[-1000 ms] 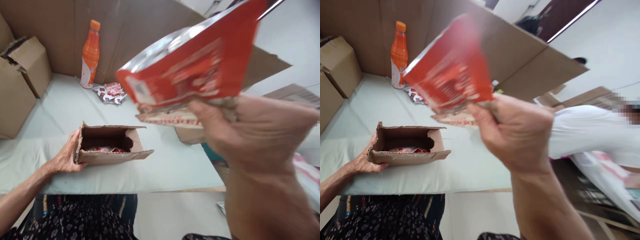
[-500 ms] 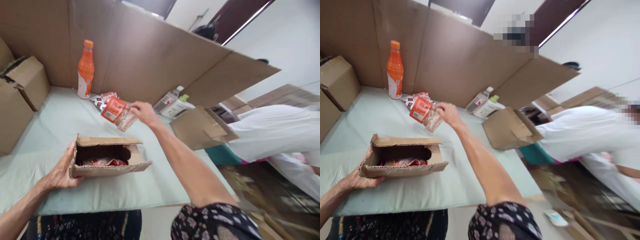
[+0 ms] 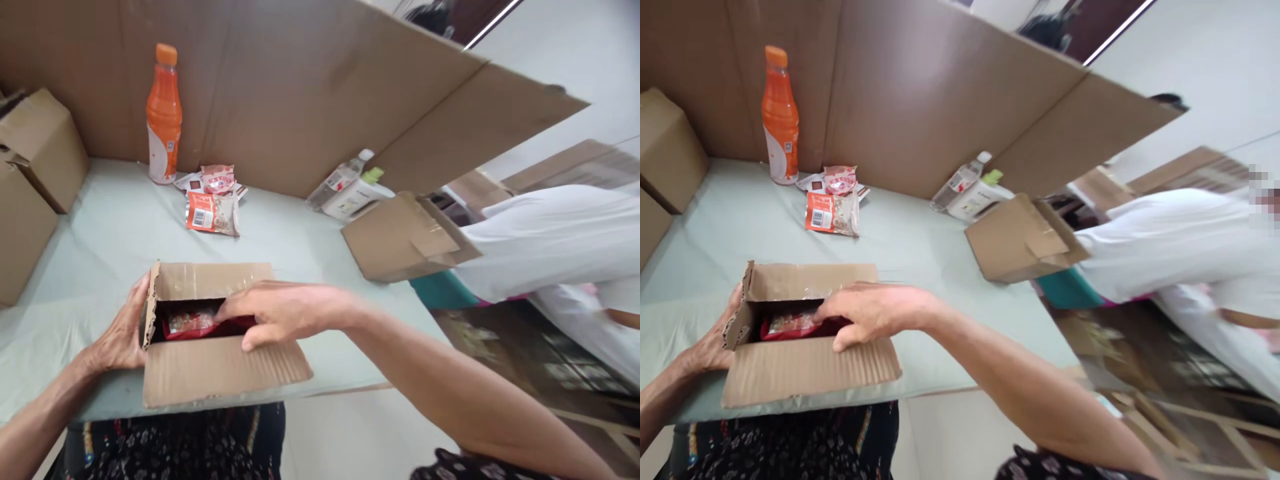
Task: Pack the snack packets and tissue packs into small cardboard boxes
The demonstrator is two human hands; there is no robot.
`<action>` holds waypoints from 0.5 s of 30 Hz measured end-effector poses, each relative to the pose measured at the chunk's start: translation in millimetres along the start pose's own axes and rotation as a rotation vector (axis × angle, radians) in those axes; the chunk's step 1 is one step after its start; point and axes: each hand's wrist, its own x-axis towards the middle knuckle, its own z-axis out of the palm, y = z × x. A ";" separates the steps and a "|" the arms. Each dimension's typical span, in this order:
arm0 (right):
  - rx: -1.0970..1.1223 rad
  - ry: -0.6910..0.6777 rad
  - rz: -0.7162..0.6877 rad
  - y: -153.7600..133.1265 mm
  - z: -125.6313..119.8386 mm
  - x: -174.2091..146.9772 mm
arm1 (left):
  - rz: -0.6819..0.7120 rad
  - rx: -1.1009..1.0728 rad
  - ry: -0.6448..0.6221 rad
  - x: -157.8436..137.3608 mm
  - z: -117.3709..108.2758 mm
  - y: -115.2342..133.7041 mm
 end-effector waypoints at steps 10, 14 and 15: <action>-0.355 0.253 0.075 -12.4 12.2 -1.5 | 0.054 0.068 0.046 -2.0 3.0 -6.8; -0.472 0.270 0.202 -15.6 23.8 10.9 | 0.048 0.052 -0.009 0.6 0.5 -0.7; -0.474 0.251 0.194 -14.4 26.2 14.2 | 0.048 0.048 -0.024 0.6 0.0 0.4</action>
